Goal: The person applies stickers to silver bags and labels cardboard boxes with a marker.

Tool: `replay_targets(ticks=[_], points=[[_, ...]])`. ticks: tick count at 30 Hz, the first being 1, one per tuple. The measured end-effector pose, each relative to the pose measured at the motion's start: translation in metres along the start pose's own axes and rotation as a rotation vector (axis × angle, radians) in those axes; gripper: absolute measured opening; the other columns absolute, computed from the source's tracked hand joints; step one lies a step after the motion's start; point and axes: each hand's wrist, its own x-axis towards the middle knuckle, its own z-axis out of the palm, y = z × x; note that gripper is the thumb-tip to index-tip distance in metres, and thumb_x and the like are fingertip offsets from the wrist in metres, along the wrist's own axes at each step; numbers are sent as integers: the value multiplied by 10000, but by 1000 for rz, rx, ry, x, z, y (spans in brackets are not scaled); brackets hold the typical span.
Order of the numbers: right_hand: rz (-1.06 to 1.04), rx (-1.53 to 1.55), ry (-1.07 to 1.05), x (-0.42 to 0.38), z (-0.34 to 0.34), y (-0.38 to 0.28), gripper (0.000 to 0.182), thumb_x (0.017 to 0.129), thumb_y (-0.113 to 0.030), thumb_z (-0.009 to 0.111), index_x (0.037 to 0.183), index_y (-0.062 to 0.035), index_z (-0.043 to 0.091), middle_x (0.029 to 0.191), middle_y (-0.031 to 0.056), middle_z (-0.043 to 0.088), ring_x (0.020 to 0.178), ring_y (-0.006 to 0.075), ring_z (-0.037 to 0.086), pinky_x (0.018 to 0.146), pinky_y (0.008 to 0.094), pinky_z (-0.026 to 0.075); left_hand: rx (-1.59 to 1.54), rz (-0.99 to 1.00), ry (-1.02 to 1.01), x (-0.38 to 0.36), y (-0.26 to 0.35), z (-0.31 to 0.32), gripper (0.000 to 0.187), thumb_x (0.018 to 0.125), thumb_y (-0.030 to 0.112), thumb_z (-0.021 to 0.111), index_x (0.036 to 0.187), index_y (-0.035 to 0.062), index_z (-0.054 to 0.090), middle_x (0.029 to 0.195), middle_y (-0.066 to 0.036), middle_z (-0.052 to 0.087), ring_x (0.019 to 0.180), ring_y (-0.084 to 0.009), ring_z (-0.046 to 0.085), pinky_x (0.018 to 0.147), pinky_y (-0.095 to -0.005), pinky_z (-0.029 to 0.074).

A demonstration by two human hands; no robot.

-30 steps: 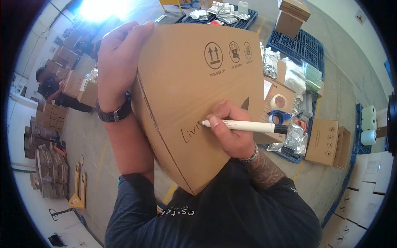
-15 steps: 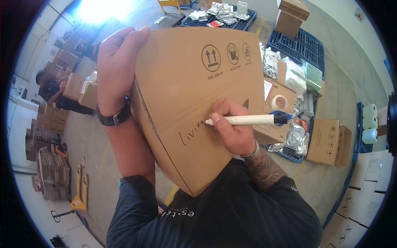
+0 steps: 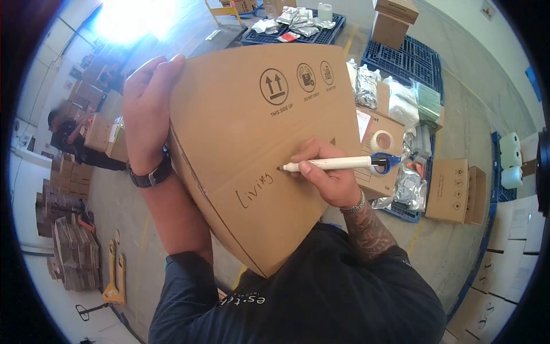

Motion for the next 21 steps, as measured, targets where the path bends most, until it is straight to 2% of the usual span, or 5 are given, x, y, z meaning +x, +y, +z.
replay_targets(ticks=[2, 4, 8, 10, 21], points=[[-6, -10, 7, 2, 3, -1, 120, 922, -117, 627, 900, -2, 648, 819, 61, 638, 737, 119, 580, 658, 267, 456, 14, -20, -2, -1, 2, 1, 153, 925, 164, 620, 842, 44, 666, 765, 50, 595, 674, -25, 514, 599, -179, 373], [-22, -59, -14, 2, 4, 1, 111, 915, -114, 635, 904, -6, 652, 816, 65, 640, 726, 126, 583, 648, 270, 453, 38, 65, 66, -3, 7, 10, 325, 917, 189, 602, 649, 42, 493, 638, 65, 413, 608, -45, 362, 543, -256, 287], [-25, -85, -44, 3, 1, 1, 121, 916, -124, 638, 886, -7, 643, 787, 56, 639, 701, 107, 572, 619, 263, 443, 46, 56, 89, -3, 7, 9, 323, 916, 187, 601, 650, 41, 493, 638, 69, 413, 607, -45, 364, 545, -254, 290], [92, -5, -31, 2, 1, 2, 147, 923, -144, 637, 866, -9, 626, 768, 44, 645, 683, 82, 559, 594, 253, 432, 23, 29, 53, -3, 6, 6, 321, 916, 189, 604, 650, 46, 496, 644, 73, 417, 609, -42, 366, 546, -249, 290], [85, 30, 90, 3, 2, 10, 167, 941, -150, 609, 840, -17, 598, 761, 37, 647, 683, 61, 551, 602, 226, 434, -22, -2, 66, -5, 4, 6, 306, 917, 186, 605, 658, 58, 505, 651, 80, 420, 614, -34, 365, 542, -242, 283]])
